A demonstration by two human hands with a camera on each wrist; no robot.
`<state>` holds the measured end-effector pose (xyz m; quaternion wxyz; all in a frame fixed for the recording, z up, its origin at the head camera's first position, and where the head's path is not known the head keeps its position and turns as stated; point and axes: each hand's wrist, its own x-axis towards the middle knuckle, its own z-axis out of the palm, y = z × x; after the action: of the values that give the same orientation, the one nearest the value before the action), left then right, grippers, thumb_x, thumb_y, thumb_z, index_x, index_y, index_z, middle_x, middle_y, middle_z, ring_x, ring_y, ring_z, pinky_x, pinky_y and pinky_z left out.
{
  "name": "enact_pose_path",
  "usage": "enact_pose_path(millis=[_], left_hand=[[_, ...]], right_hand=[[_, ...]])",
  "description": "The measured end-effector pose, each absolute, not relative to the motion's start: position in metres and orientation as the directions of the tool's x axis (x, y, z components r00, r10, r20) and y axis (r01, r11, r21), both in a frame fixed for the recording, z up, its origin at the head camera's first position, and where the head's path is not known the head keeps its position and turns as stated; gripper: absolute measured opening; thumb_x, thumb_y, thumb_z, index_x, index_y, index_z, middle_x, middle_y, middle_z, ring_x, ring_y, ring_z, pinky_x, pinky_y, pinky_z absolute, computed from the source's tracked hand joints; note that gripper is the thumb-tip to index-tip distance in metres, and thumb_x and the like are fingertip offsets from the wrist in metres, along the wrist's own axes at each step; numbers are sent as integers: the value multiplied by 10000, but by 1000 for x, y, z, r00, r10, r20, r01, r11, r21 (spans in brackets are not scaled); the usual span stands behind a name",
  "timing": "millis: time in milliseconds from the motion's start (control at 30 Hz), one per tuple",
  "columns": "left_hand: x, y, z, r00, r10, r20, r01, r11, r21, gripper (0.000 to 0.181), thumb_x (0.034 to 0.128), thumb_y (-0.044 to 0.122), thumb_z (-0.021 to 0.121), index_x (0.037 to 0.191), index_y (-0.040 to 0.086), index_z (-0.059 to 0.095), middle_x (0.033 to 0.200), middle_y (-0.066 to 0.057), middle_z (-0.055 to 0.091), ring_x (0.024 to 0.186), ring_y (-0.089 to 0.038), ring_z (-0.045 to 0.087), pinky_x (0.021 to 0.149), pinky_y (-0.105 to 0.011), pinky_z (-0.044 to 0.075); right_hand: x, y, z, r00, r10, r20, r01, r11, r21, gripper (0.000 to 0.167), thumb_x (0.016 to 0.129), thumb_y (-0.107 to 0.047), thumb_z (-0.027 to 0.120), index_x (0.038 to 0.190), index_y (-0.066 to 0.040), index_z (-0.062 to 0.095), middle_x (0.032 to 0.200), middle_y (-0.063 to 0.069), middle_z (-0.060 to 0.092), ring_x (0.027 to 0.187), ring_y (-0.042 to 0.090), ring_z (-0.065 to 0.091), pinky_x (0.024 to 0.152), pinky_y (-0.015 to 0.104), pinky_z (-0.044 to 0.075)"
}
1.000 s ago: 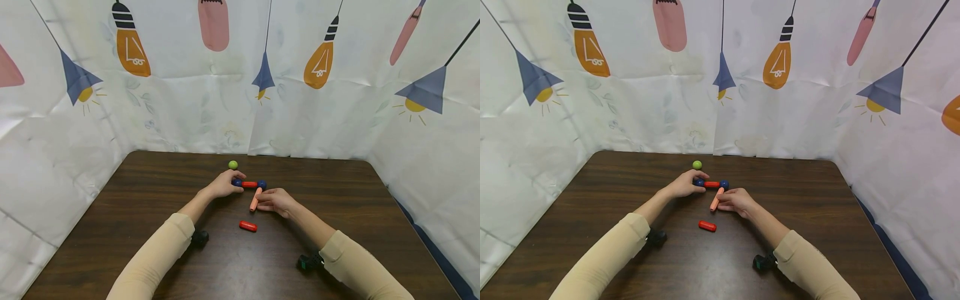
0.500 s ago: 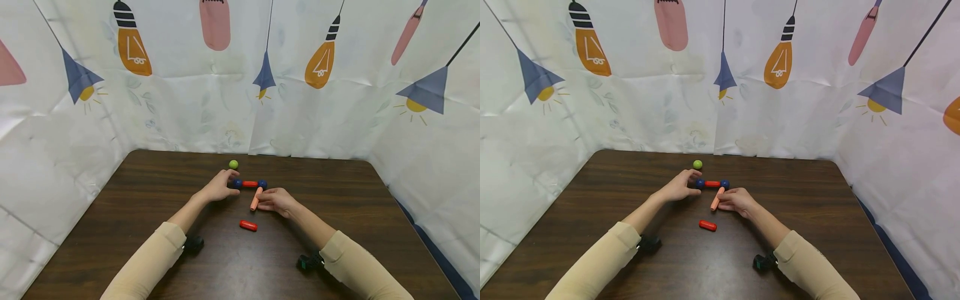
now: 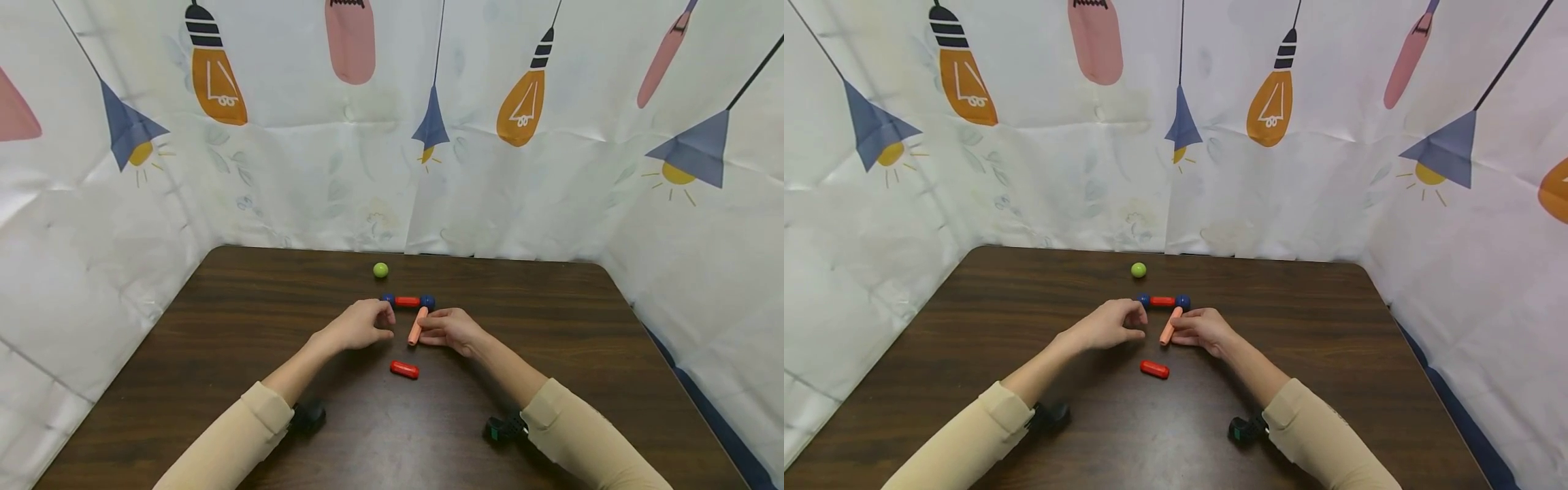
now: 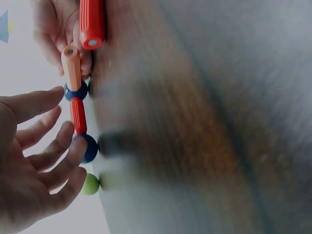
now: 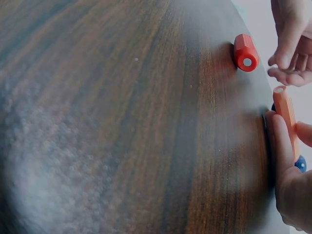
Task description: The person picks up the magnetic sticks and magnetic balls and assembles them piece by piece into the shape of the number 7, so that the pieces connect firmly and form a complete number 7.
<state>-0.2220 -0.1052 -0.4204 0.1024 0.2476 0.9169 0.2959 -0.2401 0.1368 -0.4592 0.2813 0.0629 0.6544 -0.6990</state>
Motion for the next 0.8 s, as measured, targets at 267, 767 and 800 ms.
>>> enact_pose_path(millis=[267,767,800], left_hand=[[-207,-103,-425,-794,597,-115,367,622,692,113,912,131,796,965,127,697,882,70,658,825,-121,611,759,-327,518],[-191,-98,-439,-760,643,-96,390,569,724,172,875,152,839,1002,117,727,910,55,674,841,-131,612,773,-316,507],[-190,-97,-440,-760,643,-93,394,570,721,177,872,156,843,1001,122,725,910,59,671,844,-133,608,775,-313,503]], right_hand=[[-239,137,-461,-843,-318,-435,457,5,-889,479,1002,-82,681,1374,164,506,1070,185,720,863,217,740,814,365,586],[-240,139,-462,-839,-339,-425,454,-5,-891,448,1014,-43,646,1372,182,498,1111,204,702,908,222,736,854,368,575],[-240,139,-463,-838,-341,-427,456,-6,-890,442,1012,-40,646,1367,181,503,1109,201,701,906,220,736,856,366,575]])
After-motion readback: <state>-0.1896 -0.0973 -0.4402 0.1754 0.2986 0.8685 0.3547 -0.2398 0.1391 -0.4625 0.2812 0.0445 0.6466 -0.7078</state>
